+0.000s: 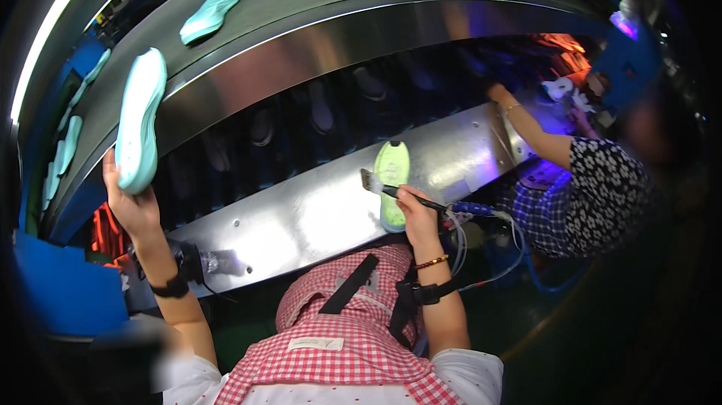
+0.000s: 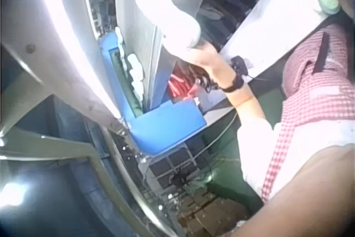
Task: Applying glue to shoe soles using a brush in a shoe manufacturing factory.
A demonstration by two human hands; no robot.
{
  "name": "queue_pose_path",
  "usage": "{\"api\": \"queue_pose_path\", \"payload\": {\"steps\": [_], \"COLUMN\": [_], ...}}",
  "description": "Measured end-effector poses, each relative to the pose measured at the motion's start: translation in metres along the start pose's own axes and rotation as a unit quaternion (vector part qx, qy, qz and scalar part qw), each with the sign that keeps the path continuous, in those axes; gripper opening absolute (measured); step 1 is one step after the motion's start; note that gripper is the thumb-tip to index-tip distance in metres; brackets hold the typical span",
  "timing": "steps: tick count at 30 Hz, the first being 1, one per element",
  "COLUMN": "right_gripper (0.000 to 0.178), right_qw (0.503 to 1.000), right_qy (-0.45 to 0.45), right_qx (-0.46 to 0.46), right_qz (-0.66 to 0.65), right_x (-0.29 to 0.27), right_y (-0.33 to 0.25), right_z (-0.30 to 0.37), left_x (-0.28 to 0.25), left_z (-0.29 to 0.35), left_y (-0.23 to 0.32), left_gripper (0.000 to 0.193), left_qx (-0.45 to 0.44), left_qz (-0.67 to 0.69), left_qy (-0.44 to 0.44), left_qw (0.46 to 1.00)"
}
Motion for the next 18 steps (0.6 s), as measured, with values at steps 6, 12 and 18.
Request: {"api": "queue_pose_path", "payload": {"steps": [6,12,18], "right_gripper": [0.017,0.015,0.014], "right_qw": [0.999,0.996,0.968], "right_qy": [0.011,-0.074,-0.191], "right_qx": [-0.023,-0.008,0.009], "right_qz": [0.031,0.049,0.162], "right_x": [0.005,0.034,0.081], "right_y": [0.004,0.001,0.013], "right_z": [0.007,0.023,0.042], "left_x": [-0.061,-0.088,-0.032], "left_z": [0.084,0.153,0.182], "left_y": [-0.07,-0.162,-0.187], "left_gripper": [0.062,0.087,0.09], "left_qx": [-0.29,-0.507,-0.594], "left_qz": [0.21,0.179,0.294], "left_qy": [-0.3,-0.26,-0.195], "left_qw": [0.884,0.802,0.723]}}
Point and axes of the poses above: each hand's wrist, its own z-axis away from the middle knuckle, its own x-axis out of the palm, y = z × x, the point moved 3 cm from there along -z, towards the middle knuckle, and after that the axes turned 3 degrees about -x, right-handed, at the moved point
